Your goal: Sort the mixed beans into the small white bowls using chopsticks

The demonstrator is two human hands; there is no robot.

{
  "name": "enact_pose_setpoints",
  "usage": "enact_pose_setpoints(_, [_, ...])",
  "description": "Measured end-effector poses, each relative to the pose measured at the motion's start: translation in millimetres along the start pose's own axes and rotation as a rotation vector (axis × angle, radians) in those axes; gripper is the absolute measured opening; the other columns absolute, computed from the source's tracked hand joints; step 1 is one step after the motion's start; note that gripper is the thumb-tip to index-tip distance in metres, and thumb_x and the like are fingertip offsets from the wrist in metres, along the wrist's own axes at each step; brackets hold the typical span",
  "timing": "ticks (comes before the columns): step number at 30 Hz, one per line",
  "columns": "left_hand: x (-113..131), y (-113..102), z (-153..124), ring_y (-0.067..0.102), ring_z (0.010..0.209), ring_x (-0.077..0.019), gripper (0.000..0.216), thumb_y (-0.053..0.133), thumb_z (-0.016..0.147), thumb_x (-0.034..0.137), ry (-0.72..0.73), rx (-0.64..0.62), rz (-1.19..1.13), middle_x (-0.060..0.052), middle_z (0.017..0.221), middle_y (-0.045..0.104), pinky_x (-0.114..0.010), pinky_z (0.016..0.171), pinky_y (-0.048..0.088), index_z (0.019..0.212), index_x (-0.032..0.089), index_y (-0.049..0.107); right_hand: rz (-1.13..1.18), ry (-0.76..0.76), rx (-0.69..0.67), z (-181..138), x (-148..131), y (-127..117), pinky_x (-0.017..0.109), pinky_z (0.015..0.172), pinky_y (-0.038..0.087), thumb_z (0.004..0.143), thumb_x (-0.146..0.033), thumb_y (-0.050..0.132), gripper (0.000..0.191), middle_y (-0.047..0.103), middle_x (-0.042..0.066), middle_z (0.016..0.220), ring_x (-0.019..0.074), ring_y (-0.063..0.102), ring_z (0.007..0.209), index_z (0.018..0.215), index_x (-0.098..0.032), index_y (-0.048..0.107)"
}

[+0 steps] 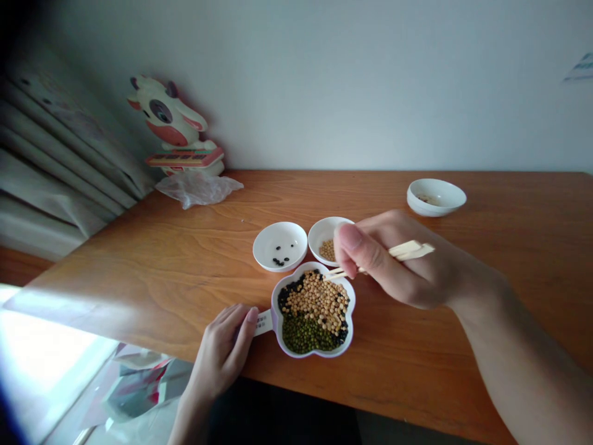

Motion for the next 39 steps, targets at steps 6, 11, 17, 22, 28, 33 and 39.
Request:
enact_pose_setpoints(6, [2, -1, 1, 0.061, 0.076, -0.0200, 0.035, 0.046, 0.116, 0.030, 0.002, 0.000, 0.003, -0.002, 0.080, 0.064, -0.034, 0.073, 0.042, 0.084, 0.023, 0.055, -0.129, 0.087, 0.314, -15, 8, -53, 0.043, 0.063, 0.035, 0.112, -0.070, 0.018, 0.077, 0.060, 0.006, 0.067, 0.0203, 0.052, 0.062, 0.078, -0.024, 0.069])
enact_pose_setpoints(11, [1, -1, 0, 0.061, 0.075, -0.0203, 0.035, 0.045, 0.116, 0.031, -0.001, -0.001, 0.010, -0.003, 0.079, 0.064, -0.034, 0.072, 0.043, 0.083, 0.023, 0.054, -0.106, 0.137, 0.307, -17, 20, -58, 0.043, 0.065, 0.036, 0.110, -0.074, 0.014, 0.079, 0.062, 0.007, 0.072, 0.0228, 0.055, 0.066, 0.082, -0.025, 0.069])
enact_pose_setpoints(17, [0, 0, 0, 0.060, 0.075, -0.0205, 0.037, 0.043, 0.117, 0.033, -0.007, -0.007, 0.015, -0.004, 0.079, 0.064, -0.035, 0.072, 0.044, 0.083, 0.024, 0.053, 0.014, 0.115, 0.008, -3, 11, -7, 0.037, 0.057, 0.036, 0.111, -0.074, 0.021, 0.074, 0.057, 0.002, 0.065, 0.0175, 0.047, 0.058, 0.079, -0.024, 0.066])
enact_pose_setpoints(22, [0, 0, 1, 0.061, 0.077, -0.0203, 0.035, 0.044, 0.117, 0.032, -0.006, -0.006, 0.009, -0.003, 0.081, 0.065, -0.034, 0.074, 0.044, 0.085, 0.023, 0.056, -0.029, 0.153, -0.126, 5, 16, 26, 0.033, 0.060, 0.038, 0.111, -0.073, 0.023, 0.069, 0.054, -0.001, 0.068, 0.0155, 0.046, 0.062, 0.081, -0.023, 0.061])
enact_pose_setpoints(28, [0, -1, 0, 0.061, 0.075, -0.0201, 0.035, 0.046, 0.116, 0.031, -0.009, 0.001, 0.016, -0.003, 0.080, 0.065, -0.033, 0.073, 0.043, 0.084, 0.023, 0.056, -0.039, 0.176, -0.124, 5, 24, 31, 0.033, 0.061, 0.038, 0.112, -0.071, 0.024, 0.068, 0.057, 0.000, 0.070, 0.0149, 0.048, 0.062, 0.083, -0.023, 0.062])
enact_pose_setpoints(33, [1, 0, 1, 0.062, 0.075, -0.0207, 0.036, 0.044, 0.117, 0.032, -0.010, -0.002, 0.008, -0.004, 0.079, 0.066, -0.033, 0.072, 0.044, 0.084, 0.023, 0.056, -0.041, 0.179, -0.090, 6, 25, 28, 0.032, 0.059, 0.037, 0.113, -0.069, 0.028, 0.066, 0.058, 0.000, 0.068, 0.0143, 0.050, 0.061, 0.081, -0.022, 0.063])
enact_pose_setpoints(39, [0, -1, 1, 0.061, 0.074, -0.0204, 0.035, 0.046, 0.116, 0.031, -0.008, 0.006, 0.008, -0.003, 0.079, 0.065, -0.033, 0.072, 0.043, 0.083, 0.024, 0.056, 0.000, 0.146, -0.106, 8, 19, 33, 0.032, 0.059, 0.037, 0.112, -0.070, 0.028, 0.067, 0.054, -0.001, 0.066, 0.0142, 0.047, 0.060, 0.080, -0.022, 0.062])
Point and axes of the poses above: each hand's wrist, its own z-axis towards the middle knuckle, its own y-axis out of the palm, x = y × z, the point moved 10 cm from there along z, towards the middle knuckle
